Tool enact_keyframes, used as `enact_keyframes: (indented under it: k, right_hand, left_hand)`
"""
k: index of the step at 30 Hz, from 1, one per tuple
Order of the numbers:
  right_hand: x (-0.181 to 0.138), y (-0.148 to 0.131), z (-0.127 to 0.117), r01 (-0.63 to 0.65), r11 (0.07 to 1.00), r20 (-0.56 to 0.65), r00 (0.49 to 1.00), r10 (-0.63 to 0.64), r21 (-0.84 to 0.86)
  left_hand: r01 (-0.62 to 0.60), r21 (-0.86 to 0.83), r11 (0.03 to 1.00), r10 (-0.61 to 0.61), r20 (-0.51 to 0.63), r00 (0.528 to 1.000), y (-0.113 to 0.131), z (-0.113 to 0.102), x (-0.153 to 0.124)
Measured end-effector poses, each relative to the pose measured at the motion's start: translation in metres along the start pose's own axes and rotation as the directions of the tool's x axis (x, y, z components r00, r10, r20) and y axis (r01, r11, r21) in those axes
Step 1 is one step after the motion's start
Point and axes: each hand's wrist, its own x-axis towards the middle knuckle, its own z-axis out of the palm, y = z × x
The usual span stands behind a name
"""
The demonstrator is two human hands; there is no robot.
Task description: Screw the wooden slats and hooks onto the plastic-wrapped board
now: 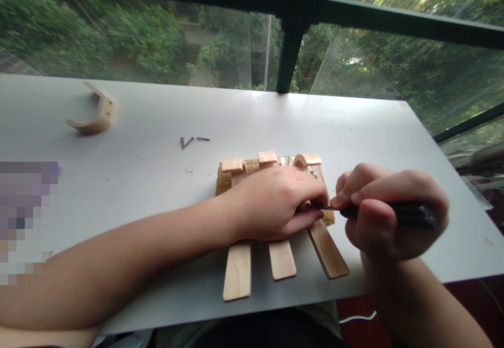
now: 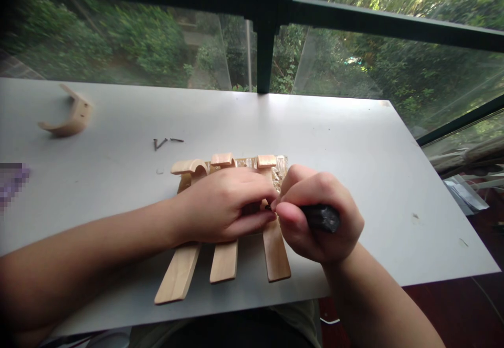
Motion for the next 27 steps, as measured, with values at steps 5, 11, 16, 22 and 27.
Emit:
enact_keyframes:
  k: [5, 11, 16, 22, 27]
  right_hand:
    - [-0.001, 0.002, -0.004, 0.006, 1.0, 0.04, 0.999, -0.007, 0.029]
    - [0.003, -0.013, -0.01, -0.102, 0.994, 0.016, 0.995, 0.101, 0.05]
    - [0.004, -0.011, -0.011, -0.023, 1.0, 0.024, 0.999, 0.023, 0.014]
    - [0.01, -0.006, -0.012, -0.105, 0.993, 0.071, 0.992, 0.101, 0.054]
    - [0.013, -0.006, -0.014, -0.089, 0.996, 0.12, 0.989, 0.089, -0.012]
  left_hand:
    - [-0.02, -0.026, 0.999, 0.02, -0.018, 1.0, -0.001, -0.001, 0.0]
    - [0.006, -0.049, 0.999, -0.007, -0.006, 1.0, 0.0, -0.001, 0.0]
    - [-0.01, -0.039, 0.999, 0.009, -0.028, 1.0, -0.002, 0.001, -0.001]
    - [-0.031, -0.003, 0.999, 0.031, -0.03, 0.999, -0.002, 0.002, -0.001]
    - [-0.046, 0.021, 0.999, 0.046, -0.001, 0.999, -0.002, 0.001, 0.0]
